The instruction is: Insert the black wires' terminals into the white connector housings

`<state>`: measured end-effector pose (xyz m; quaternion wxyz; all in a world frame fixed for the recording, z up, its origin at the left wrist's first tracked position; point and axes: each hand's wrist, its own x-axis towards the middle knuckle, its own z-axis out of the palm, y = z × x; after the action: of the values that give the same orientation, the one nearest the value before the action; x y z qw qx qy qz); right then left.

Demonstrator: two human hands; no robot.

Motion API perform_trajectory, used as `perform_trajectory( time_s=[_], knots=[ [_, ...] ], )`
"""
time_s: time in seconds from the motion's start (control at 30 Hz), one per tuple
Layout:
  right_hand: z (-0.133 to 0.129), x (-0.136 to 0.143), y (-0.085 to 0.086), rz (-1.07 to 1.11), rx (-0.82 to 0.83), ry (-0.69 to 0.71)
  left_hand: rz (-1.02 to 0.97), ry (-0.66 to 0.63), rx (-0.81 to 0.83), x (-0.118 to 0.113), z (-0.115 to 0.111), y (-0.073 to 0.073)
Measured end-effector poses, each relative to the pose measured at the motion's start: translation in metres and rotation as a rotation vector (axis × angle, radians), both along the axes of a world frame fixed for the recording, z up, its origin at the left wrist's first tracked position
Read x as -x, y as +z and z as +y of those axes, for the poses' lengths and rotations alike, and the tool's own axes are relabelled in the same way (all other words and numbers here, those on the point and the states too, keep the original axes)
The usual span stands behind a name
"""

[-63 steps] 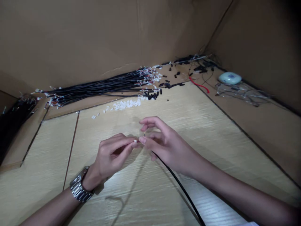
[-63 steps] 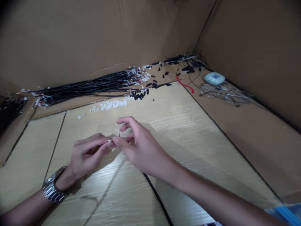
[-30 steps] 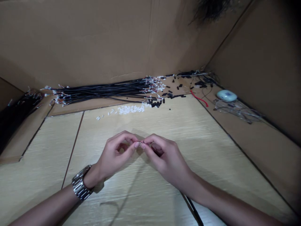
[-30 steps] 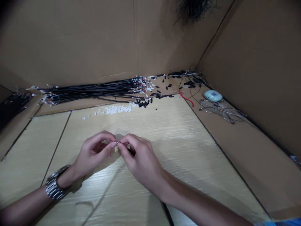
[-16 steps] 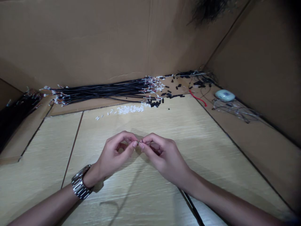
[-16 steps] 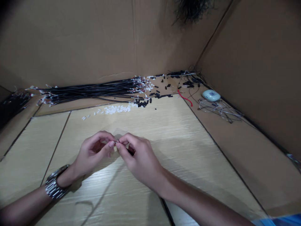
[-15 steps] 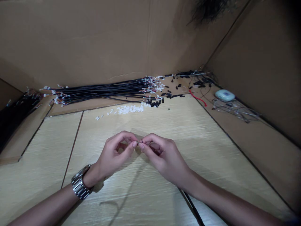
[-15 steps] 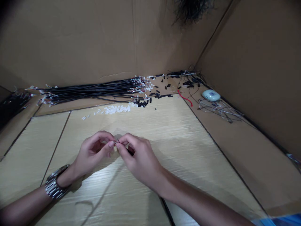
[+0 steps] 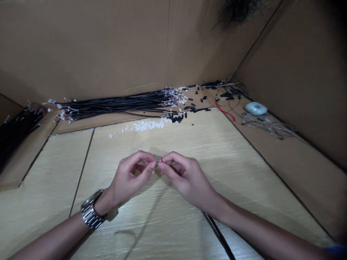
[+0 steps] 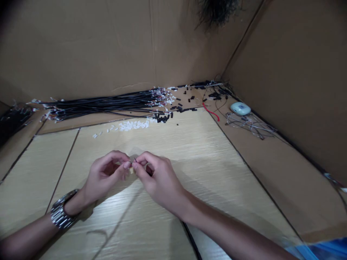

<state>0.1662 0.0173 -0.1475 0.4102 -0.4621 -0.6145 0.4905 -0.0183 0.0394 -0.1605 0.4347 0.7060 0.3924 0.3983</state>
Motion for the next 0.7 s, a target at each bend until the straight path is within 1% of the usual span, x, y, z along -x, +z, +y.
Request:
perform_trajectory(
  time_s=[0.17,0.23,0.33,0.57,0.7],
  knots=[
    [-0.0006,-0.0013,0.0006,0.026,-0.009,0.012,-0.064,-0.008,0.077,-0.0003,0.0,-0.0016],
    [-0.0009,-0.0018,0.0014,0.034,-0.015,0.025,-0.071,-0.03,0.096,-0.0005,0.0007,-0.0015],
    [-0.0007,-0.002,0.0015,0.029,-0.006,0.012,-0.062,-0.061,0.103,-0.0005,0.0014,-0.0001],
    [0.0015,-0.0013,-0.0004,0.017,-0.008,-0.015,-0.041,-0.062,0.099,0.0026,0.0016,-0.0016],
    [0.0001,-0.0011,-0.0004,0.046,0.013,0.003,0.003,-0.092,0.18,0.0008,0.0033,-0.0021]
  ],
)
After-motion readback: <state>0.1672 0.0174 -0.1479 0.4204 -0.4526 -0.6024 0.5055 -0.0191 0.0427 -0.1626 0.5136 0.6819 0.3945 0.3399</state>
